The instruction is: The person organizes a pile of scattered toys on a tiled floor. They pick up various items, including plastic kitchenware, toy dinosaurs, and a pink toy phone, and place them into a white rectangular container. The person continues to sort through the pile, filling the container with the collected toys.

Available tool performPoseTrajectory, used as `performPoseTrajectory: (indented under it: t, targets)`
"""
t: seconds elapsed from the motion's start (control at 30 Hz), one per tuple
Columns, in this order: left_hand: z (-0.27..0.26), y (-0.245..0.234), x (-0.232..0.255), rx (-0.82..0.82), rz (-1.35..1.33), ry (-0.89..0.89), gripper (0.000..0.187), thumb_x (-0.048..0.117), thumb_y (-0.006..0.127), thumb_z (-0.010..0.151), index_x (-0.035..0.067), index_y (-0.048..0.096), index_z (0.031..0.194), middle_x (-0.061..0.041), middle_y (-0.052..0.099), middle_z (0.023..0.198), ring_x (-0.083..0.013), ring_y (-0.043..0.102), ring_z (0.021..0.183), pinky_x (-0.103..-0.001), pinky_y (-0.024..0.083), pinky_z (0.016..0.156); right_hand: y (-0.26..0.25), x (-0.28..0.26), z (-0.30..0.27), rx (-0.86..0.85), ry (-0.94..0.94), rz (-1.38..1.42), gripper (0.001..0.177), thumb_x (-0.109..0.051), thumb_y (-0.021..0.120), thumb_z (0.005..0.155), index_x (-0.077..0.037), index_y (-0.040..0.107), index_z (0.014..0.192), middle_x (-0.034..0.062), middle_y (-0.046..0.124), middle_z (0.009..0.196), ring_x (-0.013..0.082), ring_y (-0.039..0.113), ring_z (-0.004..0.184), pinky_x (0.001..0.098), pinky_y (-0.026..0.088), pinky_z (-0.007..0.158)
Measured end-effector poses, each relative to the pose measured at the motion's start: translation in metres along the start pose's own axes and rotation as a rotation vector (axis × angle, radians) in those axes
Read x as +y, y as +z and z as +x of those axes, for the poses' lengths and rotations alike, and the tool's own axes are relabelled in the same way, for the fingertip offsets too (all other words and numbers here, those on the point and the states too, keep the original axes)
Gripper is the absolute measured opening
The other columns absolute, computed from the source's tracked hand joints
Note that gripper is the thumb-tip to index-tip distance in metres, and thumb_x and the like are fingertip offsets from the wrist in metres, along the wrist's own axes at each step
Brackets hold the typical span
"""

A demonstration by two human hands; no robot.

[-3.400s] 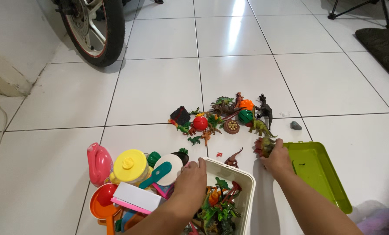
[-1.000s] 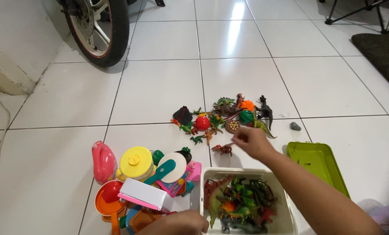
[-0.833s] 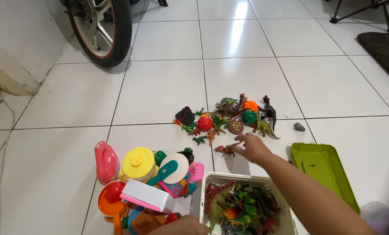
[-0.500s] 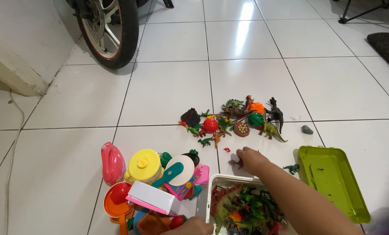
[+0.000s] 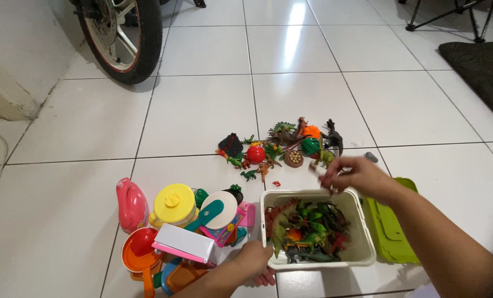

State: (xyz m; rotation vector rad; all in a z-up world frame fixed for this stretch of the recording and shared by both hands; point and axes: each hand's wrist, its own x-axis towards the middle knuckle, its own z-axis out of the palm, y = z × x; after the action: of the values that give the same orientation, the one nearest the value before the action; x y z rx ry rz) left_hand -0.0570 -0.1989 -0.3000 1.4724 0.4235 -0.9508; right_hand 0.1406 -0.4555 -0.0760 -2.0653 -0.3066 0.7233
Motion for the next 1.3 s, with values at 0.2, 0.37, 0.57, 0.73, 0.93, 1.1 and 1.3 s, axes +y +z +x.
performPoseTrajectory:
  t: [0.2,0.37,0.57,0.73,0.93,1.1,1.3]
  targets:
    - [-0.005,-0.006,0.021,-0.033,0.129,-0.077,0.055,0.033,0.039,0.104,-0.015,0.063,0.091,-0.025,0.075,0.081,-0.0308,0.072,0.059,-0.039,0.059,0.05,0.079,-0.006,-0.042,-0.26,0.009,-0.275,0.012,-0.009,0.079,0.08,-0.006,0.068,0.084,0.0097,0.076,0.081,0.0168,0.077,0.079,0.0325,0.063,0.069]
    - [-0.021,-0.004,0.029,0.001,0.178,-0.038,0.056,0.032,0.038,0.102,-0.015,0.067,0.088,-0.025,0.076,0.08,-0.0298,0.07,0.056,-0.039,0.059,0.051,0.134,0.016,-0.054,-0.261,-0.294,-0.555,0.016,-0.007,0.072,0.079,-0.006,0.073,0.095,0.0135,0.074,0.087,0.03,0.073,0.079,0.0388,0.059,0.074]
    - [-0.018,-0.004,0.029,-0.008,0.169,-0.07,0.053,0.03,0.039,0.101,-0.014,0.067,0.089,-0.025,0.075,0.08,-0.0295,0.07,0.057,-0.037,0.058,0.051,0.148,0.046,-0.044,-0.373,-0.254,-0.549,0.026,-0.007,0.066,0.088,-0.012,0.077,0.111,0.0151,0.076,0.097,0.0313,0.074,0.09,0.0389,0.058,0.083]
    - [-0.016,-0.004,0.028,-0.019,0.173,-0.077,0.052,0.029,0.039,0.1,-0.013,0.067,0.088,-0.024,0.076,0.079,-0.0288,0.07,0.057,-0.037,0.059,0.051,0.13,0.042,-0.029,-0.128,-0.314,-0.509,0.025,-0.005,0.065,0.082,-0.007,0.08,0.102,0.0139,0.078,0.096,0.0288,0.077,0.088,0.0361,0.062,0.08]
    - [-0.018,-0.004,0.03,0.011,0.182,-0.086,0.051,0.03,0.039,0.101,-0.011,0.068,0.091,-0.024,0.076,0.079,-0.0263,0.071,0.058,-0.038,0.06,0.052,0.159,0.02,-0.006,0.085,0.206,-0.265,0.074,-0.028,0.082,0.084,-0.008,0.044,0.144,0.0176,0.073,0.105,0.0291,0.077,0.095,0.0363,0.061,0.085]
    - [-0.015,-0.004,0.026,0.005,0.212,-0.096,0.053,0.033,0.039,0.102,-0.011,0.068,0.09,-0.022,0.076,0.079,-0.0272,0.07,0.057,-0.038,0.059,0.052,0.181,0.038,0.002,0.163,-0.102,-0.31,0.064,-0.025,0.086,0.076,-0.009,0.062,0.134,0.0208,0.074,0.104,0.0362,0.075,0.095,0.0384,0.059,0.085]
    - [-0.047,0.005,0.051,0.188,0.275,-0.026,0.047,0.028,0.045,0.097,-0.011,0.07,0.088,-0.023,0.074,0.075,-0.0315,0.07,0.058,-0.042,0.06,0.057,0.17,0.025,0.006,0.068,-0.159,-0.357,0.064,-0.021,0.082,0.078,-0.015,0.058,0.137,0.0138,0.076,0.096,0.0276,0.075,0.087,0.0373,0.06,0.08]
